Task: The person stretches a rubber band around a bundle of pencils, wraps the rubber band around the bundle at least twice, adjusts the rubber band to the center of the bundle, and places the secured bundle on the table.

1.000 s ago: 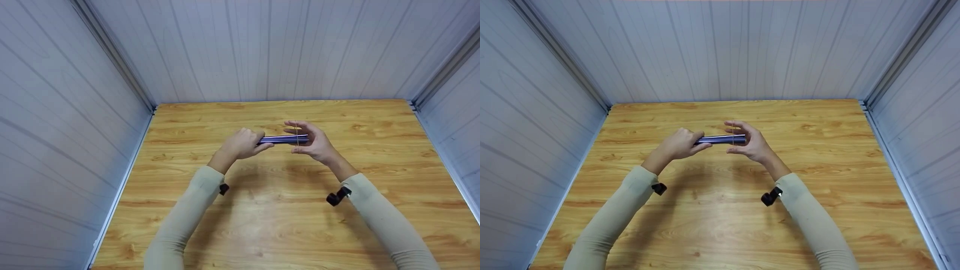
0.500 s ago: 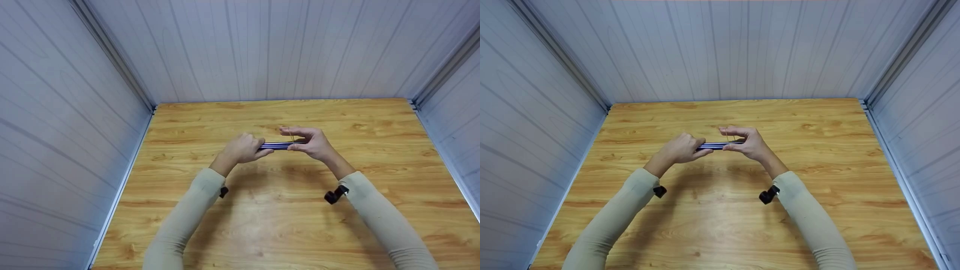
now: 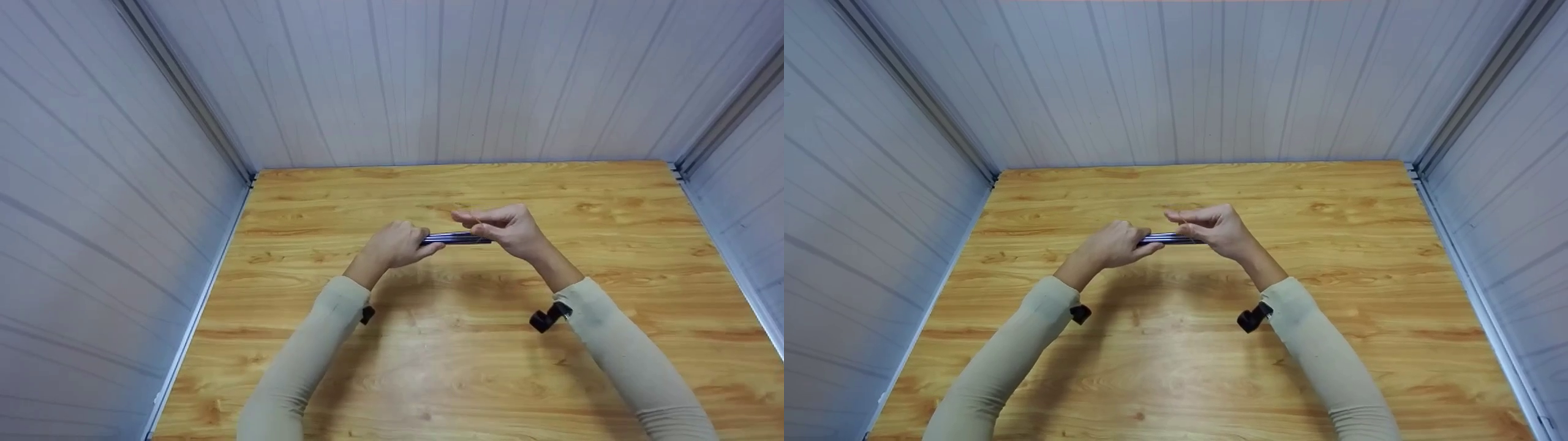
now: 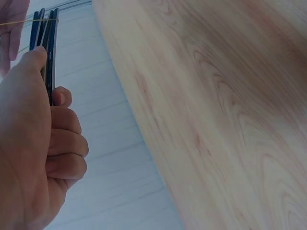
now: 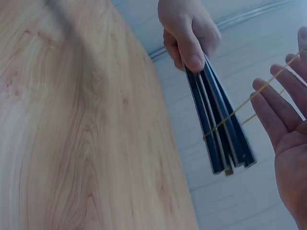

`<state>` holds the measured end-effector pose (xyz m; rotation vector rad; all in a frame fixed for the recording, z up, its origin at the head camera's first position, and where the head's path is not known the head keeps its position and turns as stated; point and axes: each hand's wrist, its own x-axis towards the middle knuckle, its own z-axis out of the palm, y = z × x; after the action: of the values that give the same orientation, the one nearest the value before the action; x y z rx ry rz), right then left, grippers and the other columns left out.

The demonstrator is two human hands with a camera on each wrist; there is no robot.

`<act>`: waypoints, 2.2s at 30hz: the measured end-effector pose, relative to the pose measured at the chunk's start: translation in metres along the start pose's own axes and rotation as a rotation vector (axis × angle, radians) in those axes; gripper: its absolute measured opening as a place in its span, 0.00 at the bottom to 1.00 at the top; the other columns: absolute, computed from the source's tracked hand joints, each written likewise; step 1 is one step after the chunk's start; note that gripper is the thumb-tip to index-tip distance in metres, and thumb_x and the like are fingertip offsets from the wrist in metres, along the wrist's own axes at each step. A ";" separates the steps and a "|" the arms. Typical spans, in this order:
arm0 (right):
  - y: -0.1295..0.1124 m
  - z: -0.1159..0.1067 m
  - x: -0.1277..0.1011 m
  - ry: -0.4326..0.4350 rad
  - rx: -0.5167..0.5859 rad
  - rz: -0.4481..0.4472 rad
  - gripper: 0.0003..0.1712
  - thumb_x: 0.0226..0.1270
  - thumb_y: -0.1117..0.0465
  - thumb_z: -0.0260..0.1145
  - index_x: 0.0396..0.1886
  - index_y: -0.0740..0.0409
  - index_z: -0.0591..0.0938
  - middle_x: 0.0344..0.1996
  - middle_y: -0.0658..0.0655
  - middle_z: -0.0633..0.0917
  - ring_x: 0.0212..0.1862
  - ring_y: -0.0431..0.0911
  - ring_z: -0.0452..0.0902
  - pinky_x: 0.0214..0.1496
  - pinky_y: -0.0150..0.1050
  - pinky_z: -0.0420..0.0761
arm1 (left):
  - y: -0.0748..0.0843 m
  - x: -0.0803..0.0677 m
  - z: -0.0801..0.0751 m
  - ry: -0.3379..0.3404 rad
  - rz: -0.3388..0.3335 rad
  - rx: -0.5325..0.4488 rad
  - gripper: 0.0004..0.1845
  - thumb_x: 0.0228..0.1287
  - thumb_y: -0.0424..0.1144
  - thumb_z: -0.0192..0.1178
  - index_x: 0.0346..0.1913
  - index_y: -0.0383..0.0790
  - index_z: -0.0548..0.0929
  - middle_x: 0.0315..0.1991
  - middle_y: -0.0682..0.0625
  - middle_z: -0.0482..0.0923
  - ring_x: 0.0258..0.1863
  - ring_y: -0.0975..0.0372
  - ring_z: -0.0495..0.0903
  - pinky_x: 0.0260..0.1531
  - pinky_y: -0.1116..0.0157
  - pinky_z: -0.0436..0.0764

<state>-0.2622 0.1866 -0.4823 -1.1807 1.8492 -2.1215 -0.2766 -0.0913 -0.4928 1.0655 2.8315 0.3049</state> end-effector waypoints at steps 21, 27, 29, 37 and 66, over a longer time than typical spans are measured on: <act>-0.011 0.032 0.000 -0.116 -0.665 -0.438 0.58 0.58 0.51 0.89 0.81 0.74 0.72 0.85 0.66 0.68 0.91 0.46 0.59 0.90 0.37 0.65 | -0.010 0.003 0.013 0.056 -0.308 -0.360 0.27 0.91 0.61 0.50 0.34 0.47 0.76 0.23 0.55 0.67 0.21 0.63 0.65 0.27 0.66 0.67; -0.012 0.037 -0.002 -0.063 -0.770 -0.537 0.61 0.63 0.40 0.85 0.80 0.79 0.71 0.88 0.65 0.63 0.93 0.51 0.53 0.93 0.42 0.60 | -0.010 0.004 0.011 0.131 -0.339 -0.428 0.27 0.91 0.62 0.50 0.32 0.49 0.73 0.23 0.56 0.66 0.21 0.64 0.63 0.26 0.67 0.65; -0.012 0.035 -0.004 -0.038 -0.778 -0.548 0.63 0.65 0.38 0.83 0.81 0.80 0.69 0.89 0.65 0.61 0.94 0.52 0.52 0.94 0.43 0.59 | -0.009 0.002 0.010 0.164 -0.361 -0.452 0.28 0.91 0.62 0.50 0.30 0.49 0.72 0.22 0.56 0.65 0.20 0.64 0.62 0.25 0.66 0.64; -0.008 0.029 -0.014 0.026 -0.741 -0.503 0.71 0.64 0.35 0.82 0.88 0.75 0.58 0.94 0.57 0.49 0.96 0.48 0.41 0.96 0.42 0.53 | -0.009 -0.002 0.003 0.280 -0.384 -0.518 0.30 0.90 0.62 0.51 0.27 0.49 0.68 0.23 0.56 0.63 0.23 0.64 0.59 0.27 0.65 0.62; 0.008 0.008 -0.030 0.253 0.045 -0.060 0.66 0.61 0.42 0.88 0.85 0.76 0.66 0.77 0.42 0.82 0.80 0.36 0.75 0.80 0.36 0.79 | 0.001 -0.025 0.005 0.570 0.092 -0.331 0.13 0.84 0.39 0.64 0.37 0.35 0.81 0.21 0.52 0.67 0.18 0.69 0.56 0.23 0.70 0.58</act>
<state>-0.2402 0.1943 -0.5035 -1.0108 1.8709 -2.4309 -0.2559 -0.1061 -0.4969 1.1803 3.0211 1.2132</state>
